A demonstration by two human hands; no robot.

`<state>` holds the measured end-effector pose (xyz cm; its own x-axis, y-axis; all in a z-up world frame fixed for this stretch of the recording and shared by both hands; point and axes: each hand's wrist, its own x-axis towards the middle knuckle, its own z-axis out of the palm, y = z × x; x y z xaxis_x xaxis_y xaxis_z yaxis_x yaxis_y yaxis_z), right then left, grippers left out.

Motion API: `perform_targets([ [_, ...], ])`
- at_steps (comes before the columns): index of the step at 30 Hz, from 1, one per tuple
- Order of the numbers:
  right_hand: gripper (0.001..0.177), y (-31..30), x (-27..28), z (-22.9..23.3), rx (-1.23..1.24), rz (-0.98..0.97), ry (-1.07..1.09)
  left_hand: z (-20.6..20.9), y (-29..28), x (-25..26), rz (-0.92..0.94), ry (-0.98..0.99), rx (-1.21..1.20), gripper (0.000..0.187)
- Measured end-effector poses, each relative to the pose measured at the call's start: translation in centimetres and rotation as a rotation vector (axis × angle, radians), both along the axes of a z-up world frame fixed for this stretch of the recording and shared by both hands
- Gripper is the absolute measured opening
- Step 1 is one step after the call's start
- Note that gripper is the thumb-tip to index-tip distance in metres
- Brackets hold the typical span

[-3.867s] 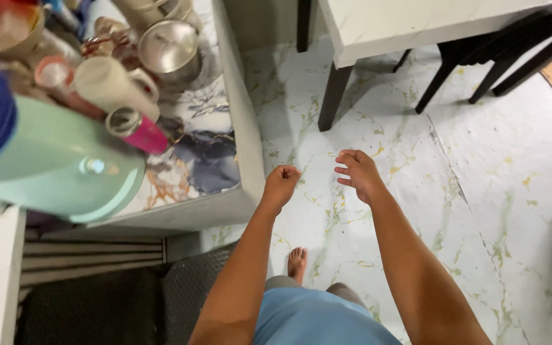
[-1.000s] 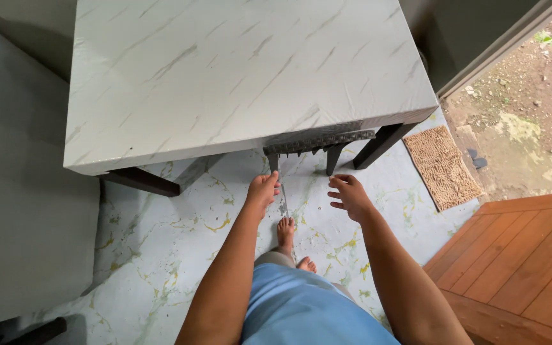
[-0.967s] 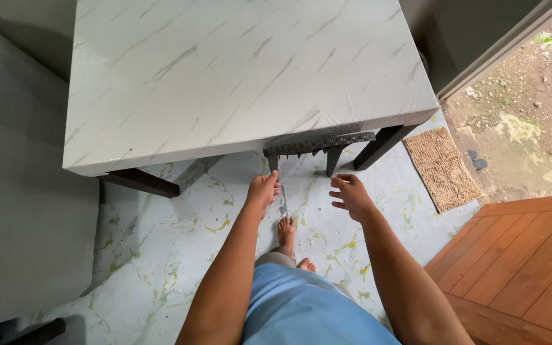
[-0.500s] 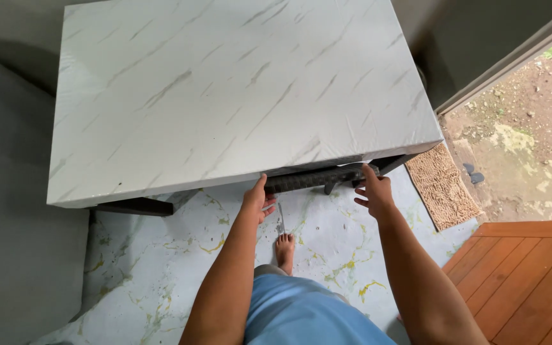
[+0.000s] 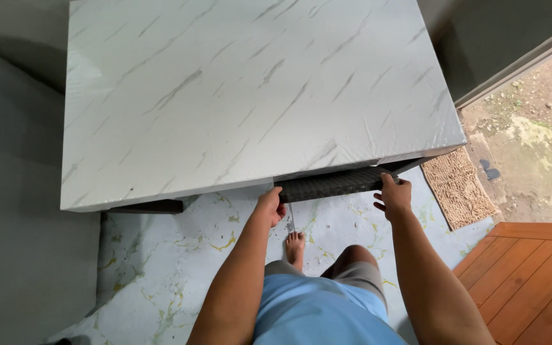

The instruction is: Moving a chair away from and then back to a dining table.

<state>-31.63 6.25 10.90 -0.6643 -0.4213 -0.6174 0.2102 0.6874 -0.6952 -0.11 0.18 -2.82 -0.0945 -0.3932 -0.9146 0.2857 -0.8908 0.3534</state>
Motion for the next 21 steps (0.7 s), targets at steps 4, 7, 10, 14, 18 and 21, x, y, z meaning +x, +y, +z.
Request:
perform_targets([
  [4,0.071,0.8,0.0,-0.4,-0.02,0.02,0.008,0.4,0.1,0.1,-0.03,-0.039,-0.041,0.028],
  [7,0.073,1.4,0.3,-0.6,-0.059,0.0,-0.016,-0.4,0.1,0.1,-0.062,-0.054,-0.066,0.029],
  [10,0.071,1.6,1.0,-0.4,-0.068,-0.025,-0.021,-0.9,0.0,0.0,-0.106,-0.115,-0.058,0.031],
  [14,0.065,2.1,1.1,-0.5,-0.073,-0.031,-0.016,-0.4,0.2,-0.2,-0.06,-0.108,-0.057,0.029],
  [18,0.062,2.8,0.8,-1.0,-0.09,-0.01,-0.023,-2.5,0.0,-0.3,0.083,0.03,-0.011,0.023],
  [21,0.061,3.1,1.4,-0.6,-0.059,-0.028,-0.027,-4.0,-0.1,-0.8,0.112,0.027,-0.01,0.014],
])
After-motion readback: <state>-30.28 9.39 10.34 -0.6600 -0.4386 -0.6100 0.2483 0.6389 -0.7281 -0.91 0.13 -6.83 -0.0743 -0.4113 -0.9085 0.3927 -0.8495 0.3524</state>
